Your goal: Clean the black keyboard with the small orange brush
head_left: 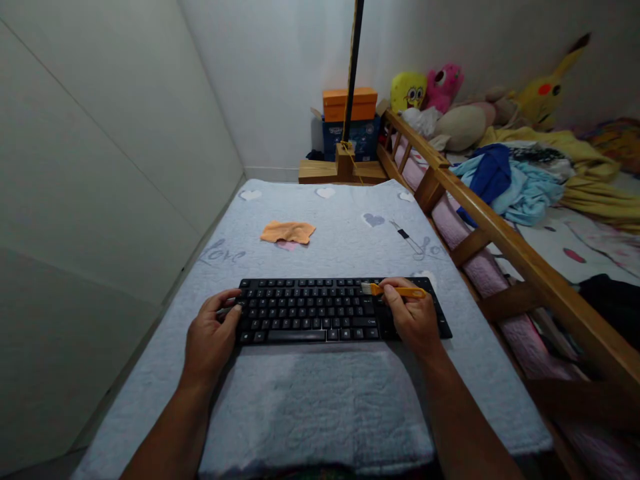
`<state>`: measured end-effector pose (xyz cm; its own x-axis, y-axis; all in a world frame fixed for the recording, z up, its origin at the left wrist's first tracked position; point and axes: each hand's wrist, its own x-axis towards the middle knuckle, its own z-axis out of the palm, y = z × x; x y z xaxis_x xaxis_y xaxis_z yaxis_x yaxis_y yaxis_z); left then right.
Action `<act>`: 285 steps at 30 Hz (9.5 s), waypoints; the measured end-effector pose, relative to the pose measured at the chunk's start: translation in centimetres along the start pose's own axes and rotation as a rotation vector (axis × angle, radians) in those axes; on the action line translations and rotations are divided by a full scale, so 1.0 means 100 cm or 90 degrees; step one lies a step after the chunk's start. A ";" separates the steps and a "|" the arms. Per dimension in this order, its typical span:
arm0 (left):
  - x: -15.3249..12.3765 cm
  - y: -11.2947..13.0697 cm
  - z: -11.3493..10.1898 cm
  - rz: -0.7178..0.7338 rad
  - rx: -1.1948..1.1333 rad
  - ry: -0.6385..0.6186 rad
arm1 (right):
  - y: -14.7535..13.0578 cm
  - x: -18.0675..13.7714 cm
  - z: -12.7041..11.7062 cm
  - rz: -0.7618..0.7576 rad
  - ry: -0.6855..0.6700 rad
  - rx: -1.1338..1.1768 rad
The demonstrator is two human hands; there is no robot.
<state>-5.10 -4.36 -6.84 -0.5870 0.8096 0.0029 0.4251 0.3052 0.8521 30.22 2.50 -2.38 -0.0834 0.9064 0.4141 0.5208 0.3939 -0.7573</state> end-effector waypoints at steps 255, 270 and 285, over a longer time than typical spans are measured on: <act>0.055 0.095 -0.017 0.253 0.136 -0.266 | 0.127 0.027 -0.065 0.369 0.231 0.003; 0.046 0.080 0.001 0.203 0.046 -0.311 | 0.122 0.029 -0.065 0.398 0.226 -0.019; 0.051 0.079 -0.021 0.226 0.332 0.073 | 0.123 0.029 -0.065 0.358 0.221 -0.031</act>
<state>-6.19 1.16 0.94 -0.4072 0.8561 0.3184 0.8692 0.2561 0.4229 41.90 8.98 -7.18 0.4866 0.8670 0.1073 0.4441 -0.1397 -0.8850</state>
